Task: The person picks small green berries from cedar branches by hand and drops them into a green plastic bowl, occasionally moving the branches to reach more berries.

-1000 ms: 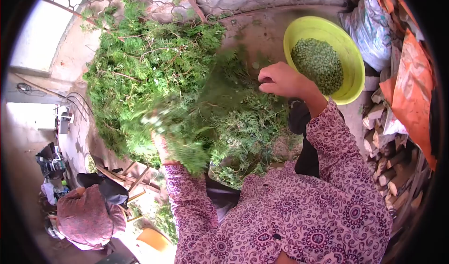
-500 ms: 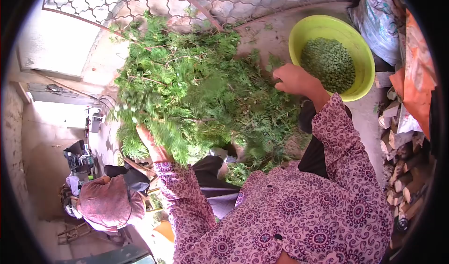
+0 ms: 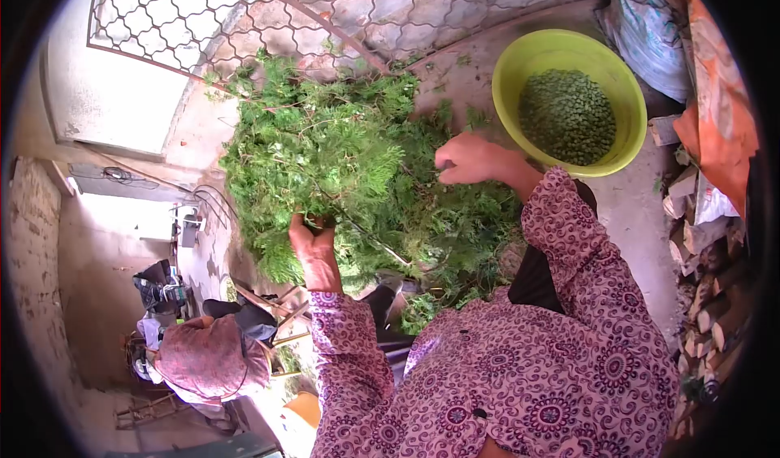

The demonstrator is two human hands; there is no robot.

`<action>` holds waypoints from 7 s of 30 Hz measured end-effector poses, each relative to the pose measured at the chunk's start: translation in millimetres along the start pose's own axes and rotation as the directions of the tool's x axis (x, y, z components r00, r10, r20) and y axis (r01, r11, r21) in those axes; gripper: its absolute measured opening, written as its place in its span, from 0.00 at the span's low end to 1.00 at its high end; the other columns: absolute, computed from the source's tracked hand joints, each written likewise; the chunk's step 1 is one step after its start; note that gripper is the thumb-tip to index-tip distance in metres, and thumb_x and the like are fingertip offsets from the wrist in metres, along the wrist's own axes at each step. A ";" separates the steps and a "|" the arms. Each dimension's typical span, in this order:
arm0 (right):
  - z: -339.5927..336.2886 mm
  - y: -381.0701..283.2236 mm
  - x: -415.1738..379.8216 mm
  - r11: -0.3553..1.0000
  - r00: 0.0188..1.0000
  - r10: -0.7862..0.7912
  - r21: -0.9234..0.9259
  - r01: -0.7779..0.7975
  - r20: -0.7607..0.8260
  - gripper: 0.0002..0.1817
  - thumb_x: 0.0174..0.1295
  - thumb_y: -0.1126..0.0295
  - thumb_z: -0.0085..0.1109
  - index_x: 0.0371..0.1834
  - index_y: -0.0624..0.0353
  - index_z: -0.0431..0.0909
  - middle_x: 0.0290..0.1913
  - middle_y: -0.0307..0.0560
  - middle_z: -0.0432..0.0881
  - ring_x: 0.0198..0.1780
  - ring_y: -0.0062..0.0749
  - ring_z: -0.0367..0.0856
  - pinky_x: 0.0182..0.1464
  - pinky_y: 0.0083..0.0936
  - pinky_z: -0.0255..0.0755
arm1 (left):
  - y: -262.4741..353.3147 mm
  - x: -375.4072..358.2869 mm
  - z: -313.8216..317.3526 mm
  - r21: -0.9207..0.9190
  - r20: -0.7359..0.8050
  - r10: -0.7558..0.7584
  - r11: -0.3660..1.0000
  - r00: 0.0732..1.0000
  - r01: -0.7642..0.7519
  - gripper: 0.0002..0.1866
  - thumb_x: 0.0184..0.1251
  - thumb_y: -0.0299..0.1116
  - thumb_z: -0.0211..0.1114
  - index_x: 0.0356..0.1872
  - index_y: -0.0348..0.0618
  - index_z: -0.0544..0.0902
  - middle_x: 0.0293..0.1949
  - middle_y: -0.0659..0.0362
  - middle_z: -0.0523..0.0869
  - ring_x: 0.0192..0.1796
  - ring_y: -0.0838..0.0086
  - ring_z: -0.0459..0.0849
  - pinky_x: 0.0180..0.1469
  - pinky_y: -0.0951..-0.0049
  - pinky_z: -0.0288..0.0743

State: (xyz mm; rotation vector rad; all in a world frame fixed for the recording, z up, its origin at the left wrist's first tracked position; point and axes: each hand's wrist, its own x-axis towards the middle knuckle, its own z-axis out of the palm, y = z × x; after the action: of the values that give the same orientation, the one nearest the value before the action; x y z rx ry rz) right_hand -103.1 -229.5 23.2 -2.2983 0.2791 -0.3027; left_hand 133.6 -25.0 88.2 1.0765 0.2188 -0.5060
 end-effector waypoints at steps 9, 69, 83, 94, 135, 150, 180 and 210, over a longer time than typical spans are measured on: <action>41.9 3.6 16.1 0.986 0.999 -0.052 0.156 0.052 -0.002 0.25 0.45 0.59 0.61 0.45 0.62 0.74 0.37 0.55 0.79 0.37 0.40 0.80 0.41 0.30 0.73 | -37.1 -8.7 -29.6 -0.092 0.158 -0.146 0.982 0.976 0.162 0.09 0.55 0.32 0.59 0.37 0.45 0.74 0.18 0.63 0.67 0.18 0.75 0.61 0.34 0.67 0.65; 198.1 1.3 28.8 -0.309 0.981 0.081 0.940 -0.144 0.176 0.21 0.63 0.58 0.45 0.56 0.56 0.63 0.40 0.39 0.77 0.39 0.28 0.75 0.44 0.23 0.70 | -116.5 -94.4 -28.3 0.361 0.371 0.083 0.905 0.925 -0.226 0.22 0.51 0.33 0.68 0.44 0.28 0.73 0.42 0.55 0.79 0.42 0.72 0.77 0.48 0.72 0.70; 80.4 -44.5 -3.8 0.694 0.985 0.020 0.707 -0.136 0.170 0.11 0.46 0.70 0.62 0.32 0.64 0.77 0.24 0.38 0.77 0.27 0.17 0.73 0.31 0.17 0.68 | -88.4 -66.0 -52.5 0.151 0.227 -0.082 0.987 0.970 0.048 0.20 0.56 0.41 0.62 0.42 0.34 0.74 0.34 0.54 0.79 0.34 0.67 0.79 0.39 0.67 0.75; 70.5 -56.0 -12.6 0.783 0.988 -0.133 0.619 0.053 0.084 0.11 0.47 0.68 0.60 0.26 0.65 0.75 0.20 0.40 0.75 0.21 0.21 0.71 0.24 0.20 0.66 | -99.2 -61.0 -49.3 0.226 0.183 0.000 0.973 0.983 -0.042 0.18 0.58 0.41 0.61 0.38 0.33 0.75 0.32 0.53 0.80 0.32 0.66 0.79 0.37 0.68 0.75; 61.0 -42.5 -17.6 0.450 0.986 0.090 0.878 -0.163 0.137 0.11 0.54 0.64 0.59 0.33 0.62 0.77 0.21 0.36 0.75 0.20 0.15 0.69 0.21 0.13 0.63 | -92.9 -88.3 -63.9 0.584 0.347 -0.284 0.811 0.894 0.031 0.19 0.51 0.47 0.65 0.33 0.40 0.76 0.28 0.59 0.76 0.32 0.71 0.74 0.40 0.71 0.68; 74.4 -40.5 -15.5 0.921 0.985 -0.053 0.374 0.111 -0.164 0.11 0.41 0.69 0.58 0.26 0.66 0.75 0.21 0.54 0.76 0.22 0.35 0.75 0.26 0.27 0.68 | -117.7 -69.8 -67.9 0.587 0.404 -0.336 0.808 0.851 0.041 0.23 0.45 0.36 0.72 0.43 0.35 0.77 0.38 0.58 0.81 0.40 0.74 0.78 0.49 0.75 0.68; 53.7 -21.7 -4.0 -0.562 0.988 0.012 0.819 -0.120 0.153 0.05 0.52 0.76 0.47 0.21 0.56 0.70 0.25 0.39 0.73 0.18 0.15 0.66 0.19 0.13 0.60 | -125.8 -68.1 -93.0 0.309 0.483 -0.348 0.926 0.803 0.215 0.14 0.52 0.43 0.65 0.33 0.45 0.76 0.34 0.57 0.79 0.37 0.67 0.77 0.44 0.66 0.70; 51.3 -35.0 -22.4 0.528 0.977 0.003 0.829 -0.184 0.215 0.10 0.50 0.76 0.56 0.35 0.69 0.73 0.28 0.43 0.76 0.26 0.23 0.78 0.24 0.18 0.71 | -122.2 -71.7 -60.8 0.305 0.379 -0.283 0.937 0.881 0.170 0.13 0.57 0.36 0.63 0.37 0.37 0.79 0.35 0.61 0.79 0.38 0.74 0.75 0.45 0.74 0.68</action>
State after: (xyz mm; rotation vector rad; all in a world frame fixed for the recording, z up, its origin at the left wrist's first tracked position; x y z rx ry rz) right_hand -105.0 -164.4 12.1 -1.2944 0.1075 -0.1094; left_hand 15.3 3.4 -6.5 1.1776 -0.1074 -0.9894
